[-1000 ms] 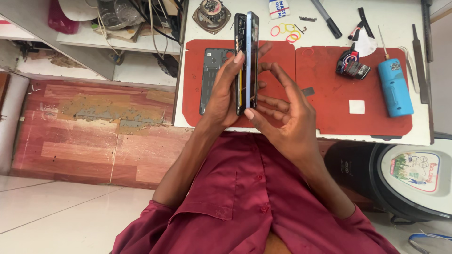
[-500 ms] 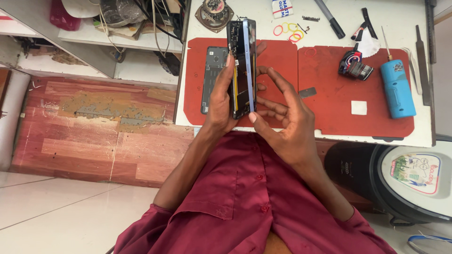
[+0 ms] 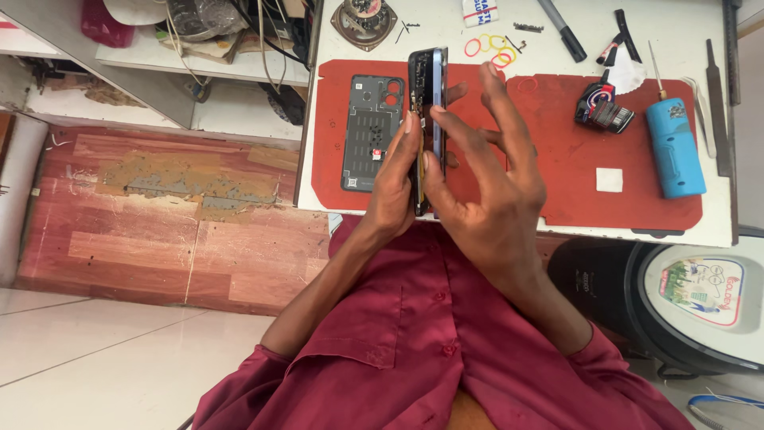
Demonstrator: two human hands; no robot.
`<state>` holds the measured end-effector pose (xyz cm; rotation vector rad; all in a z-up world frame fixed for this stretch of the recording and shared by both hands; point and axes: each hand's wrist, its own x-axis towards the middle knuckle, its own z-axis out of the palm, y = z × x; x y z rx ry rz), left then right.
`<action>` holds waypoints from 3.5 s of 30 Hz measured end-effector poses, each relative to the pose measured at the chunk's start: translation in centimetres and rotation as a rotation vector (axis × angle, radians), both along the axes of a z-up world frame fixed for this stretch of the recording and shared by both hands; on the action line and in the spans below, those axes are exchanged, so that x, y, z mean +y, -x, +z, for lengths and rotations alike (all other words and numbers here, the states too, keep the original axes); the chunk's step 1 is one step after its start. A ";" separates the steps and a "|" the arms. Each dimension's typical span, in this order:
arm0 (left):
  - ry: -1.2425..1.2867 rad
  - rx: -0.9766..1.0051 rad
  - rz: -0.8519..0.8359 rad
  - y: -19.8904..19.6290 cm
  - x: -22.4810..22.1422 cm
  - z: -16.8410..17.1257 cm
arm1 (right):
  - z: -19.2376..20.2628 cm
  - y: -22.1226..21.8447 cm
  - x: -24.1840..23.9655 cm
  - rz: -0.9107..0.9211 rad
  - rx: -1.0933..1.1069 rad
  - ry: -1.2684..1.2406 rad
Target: The person uses a blue electric screwdriver to remove screws from the back of a disassembled smartphone. They then use a small metal pry tool to separate the screen assembly from the phone's frame and peel off a black adhesive strip.
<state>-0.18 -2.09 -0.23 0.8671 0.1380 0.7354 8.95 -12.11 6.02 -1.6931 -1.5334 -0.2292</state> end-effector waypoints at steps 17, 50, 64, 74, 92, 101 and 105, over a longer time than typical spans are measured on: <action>0.232 -0.020 -0.069 -0.7 -0.2 -3.7 | 0.6 -0.5 0.3 -0.068 -0.107 0.059; -0.346 0.101 0.011 0.5 -1.4 0.9 | 4.1 0.9 -0.4 -0.160 0.086 0.009; -0.656 0.226 0.153 1.0 -1.4 2.8 | 4.1 1.3 -1.3 -0.096 0.058 -0.093; -0.374 0.128 0.039 1.0 -1.6 0.8 | 6.2 1.5 -1.5 -0.072 0.228 -0.017; 0.131 -0.155 -0.055 2.7 2.2 1.9 | 2.5 -5.5 -1.1 0.261 0.996 -0.142; 0.042 -0.223 0.234 9.5 9.4 1.5 | -3.8 -2.1 6.0 0.538 1.442 -0.009; 0.084 -0.175 0.285 9.6 9.9 0.5 | -5.2 -0.7 9.1 0.518 1.411 0.019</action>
